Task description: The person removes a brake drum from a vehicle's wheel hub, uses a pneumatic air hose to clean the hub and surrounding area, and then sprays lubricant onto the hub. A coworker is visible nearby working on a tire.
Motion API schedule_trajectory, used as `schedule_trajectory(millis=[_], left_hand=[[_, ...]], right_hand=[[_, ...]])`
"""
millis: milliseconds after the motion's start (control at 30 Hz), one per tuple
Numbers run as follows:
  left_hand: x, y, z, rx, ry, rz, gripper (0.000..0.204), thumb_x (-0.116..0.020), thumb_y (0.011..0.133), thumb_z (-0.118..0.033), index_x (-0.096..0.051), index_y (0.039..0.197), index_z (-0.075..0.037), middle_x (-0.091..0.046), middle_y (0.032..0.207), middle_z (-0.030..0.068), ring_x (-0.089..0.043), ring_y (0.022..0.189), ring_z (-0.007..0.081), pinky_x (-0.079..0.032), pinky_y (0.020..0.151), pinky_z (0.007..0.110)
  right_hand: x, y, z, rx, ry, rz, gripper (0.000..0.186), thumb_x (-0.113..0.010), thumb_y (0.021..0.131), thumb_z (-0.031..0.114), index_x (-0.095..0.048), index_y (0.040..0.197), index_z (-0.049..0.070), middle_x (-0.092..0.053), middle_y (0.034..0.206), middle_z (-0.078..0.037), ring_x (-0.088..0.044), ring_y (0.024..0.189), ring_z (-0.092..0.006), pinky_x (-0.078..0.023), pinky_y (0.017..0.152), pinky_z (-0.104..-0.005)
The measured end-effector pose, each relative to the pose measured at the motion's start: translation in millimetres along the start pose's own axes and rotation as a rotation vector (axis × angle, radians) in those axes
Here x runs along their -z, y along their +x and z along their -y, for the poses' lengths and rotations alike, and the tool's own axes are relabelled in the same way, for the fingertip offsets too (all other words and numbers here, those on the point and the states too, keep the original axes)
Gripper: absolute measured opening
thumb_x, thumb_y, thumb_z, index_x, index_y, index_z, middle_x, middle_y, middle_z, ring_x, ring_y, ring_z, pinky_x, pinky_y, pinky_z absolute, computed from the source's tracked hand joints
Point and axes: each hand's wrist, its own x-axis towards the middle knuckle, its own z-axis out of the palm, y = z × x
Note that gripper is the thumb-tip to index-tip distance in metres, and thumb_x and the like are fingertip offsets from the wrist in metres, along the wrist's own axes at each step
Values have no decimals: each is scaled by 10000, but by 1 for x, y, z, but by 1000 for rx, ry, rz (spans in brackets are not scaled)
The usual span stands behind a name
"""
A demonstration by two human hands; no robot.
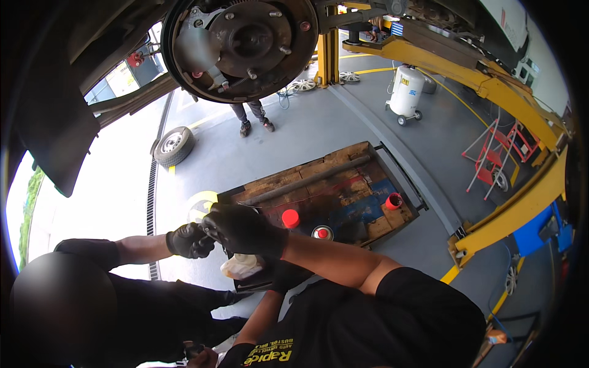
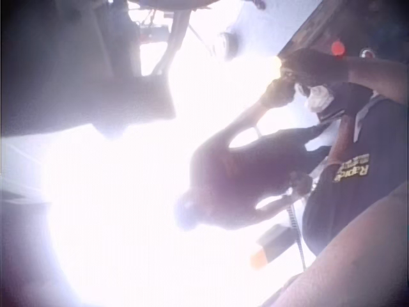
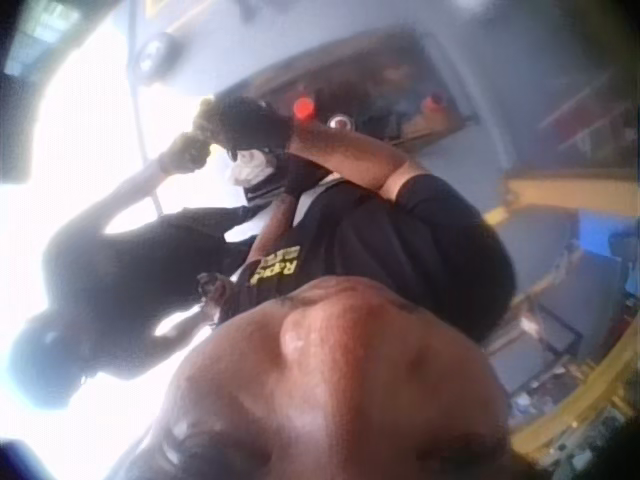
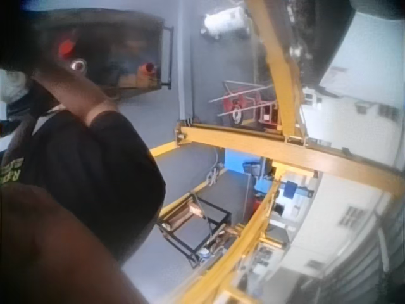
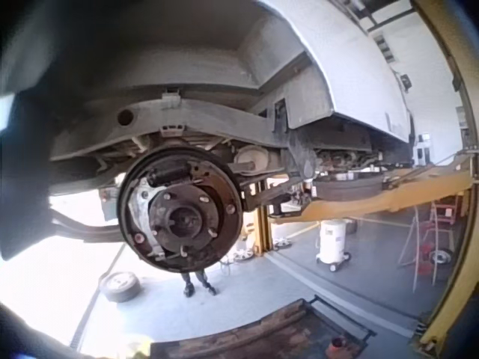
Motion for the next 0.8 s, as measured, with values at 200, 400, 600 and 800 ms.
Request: schedule_trajectory(millis=[200,400,600,800], left_hand=[[30,-4,-26,-153,-15,-259,723,-876,808,-335,-583,1413,-69,-600,1418,195,-539,1343,417,-412,1155,517],[107,19,-122,-331,36,-491,701,-880,824,-176,-547,1420,-21,-576,1407,179,-540,1345,342,-451,1112,473],[178,87,-222,-410,-166,-499,615,-801,801,10,-585,1377,5,-677,1258,176,-683,1137,303,-531,1004,415],[197,110,-270,-749,-284,-469,516,-782,809,53,-631,1301,12,-723,1187,169,-728,1075,280,-575,931,395]], right_hand=[[102,-96,-33,-401,388,-145,149,-699,1017,132,-673,1141,54,-722,1078,-74,-720,984,-200,-572,891,-383],[183,-178,-30,-633,746,-654,330,-766,919,-38,-671,1229,22,-736,1115,-74,-732,964,-162,-613,872,-320],[201,-166,19,-379,504,-549,315,-727,934,-59,-671,1239,-4,-697,1186,-109,-720,1070,-163,-611,927,-297],[219,-145,47,-178,289,-486,307,-746,917,-66,-684,1213,-12,-666,1220,-127,-719,1106,-181,-616,947,-322]])
